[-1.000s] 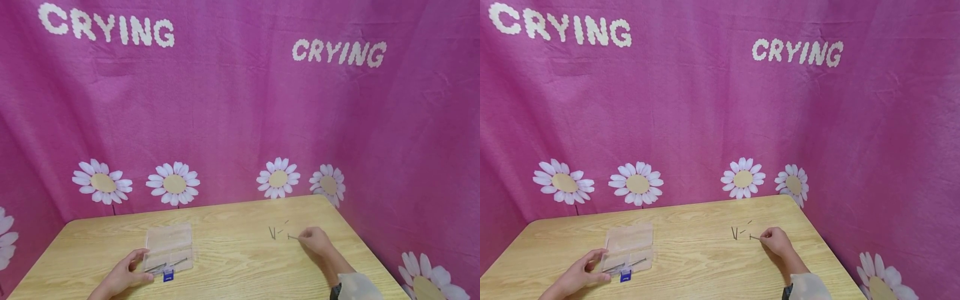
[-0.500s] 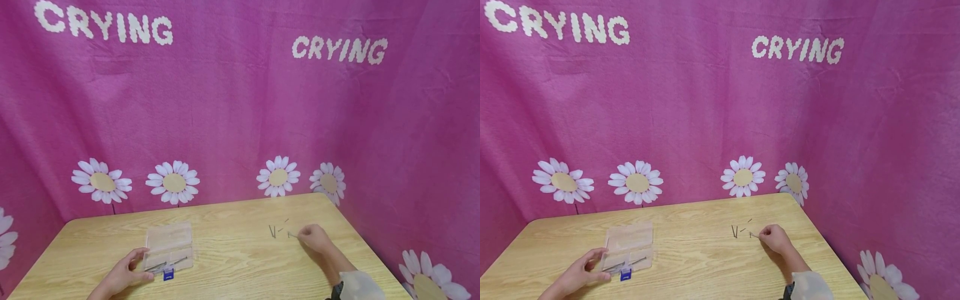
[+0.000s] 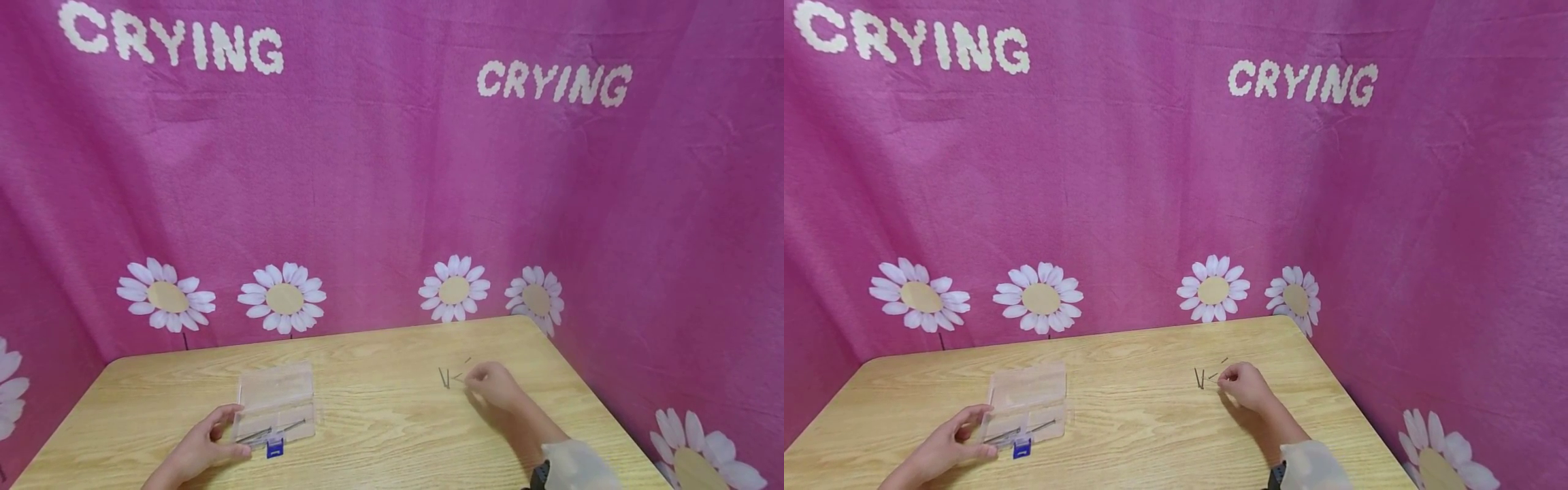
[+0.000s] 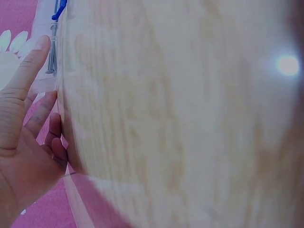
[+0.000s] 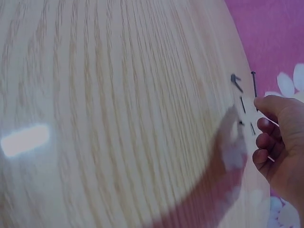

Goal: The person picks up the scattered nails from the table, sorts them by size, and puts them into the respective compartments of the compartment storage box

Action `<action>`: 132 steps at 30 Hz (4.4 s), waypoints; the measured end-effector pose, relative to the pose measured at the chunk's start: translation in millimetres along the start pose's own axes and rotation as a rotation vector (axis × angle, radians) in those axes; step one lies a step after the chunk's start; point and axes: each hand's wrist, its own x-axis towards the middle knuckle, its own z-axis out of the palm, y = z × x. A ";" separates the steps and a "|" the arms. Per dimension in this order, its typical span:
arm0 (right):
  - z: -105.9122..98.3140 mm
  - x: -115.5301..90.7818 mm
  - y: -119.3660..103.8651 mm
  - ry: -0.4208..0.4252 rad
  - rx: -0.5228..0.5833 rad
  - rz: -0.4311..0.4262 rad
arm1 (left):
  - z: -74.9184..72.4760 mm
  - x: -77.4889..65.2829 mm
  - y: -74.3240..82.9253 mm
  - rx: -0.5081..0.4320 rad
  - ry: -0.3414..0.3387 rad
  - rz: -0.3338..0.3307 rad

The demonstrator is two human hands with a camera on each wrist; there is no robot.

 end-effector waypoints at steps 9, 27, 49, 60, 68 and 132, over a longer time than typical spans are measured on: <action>19.8 4.9 -20.7 -0.023 0.058 -0.056 | 1.3 0.6 -1.1 -0.001 0.019 -0.005; 63.0 11.5 -75.7 -0.191 0.028 -0.190 | 0.8 -0.9 -0.1 -0.036 0.015 0.002; 123.0 11.2 -134.6 -0.286 -0.002 -0.344 | -0.8 -0.2 1.3 -0.009 -0.004 -0.030; 149.6 5.4 -166.7 -0.346 -0.027 -0.350 | -2.5 -0.4 4.2 0.005 -0.025 -0.013; 166.6 0.6 -176.4 -0.356 -0.046 -0.357 | -2.1 -0.4 4.0 -0.015 -0.023 -0.018; 125.9 24.5 -114.2 -0.131 -0.018 -0.252 | -1.1 -2.0 1.9 0.003 -0.008 0.009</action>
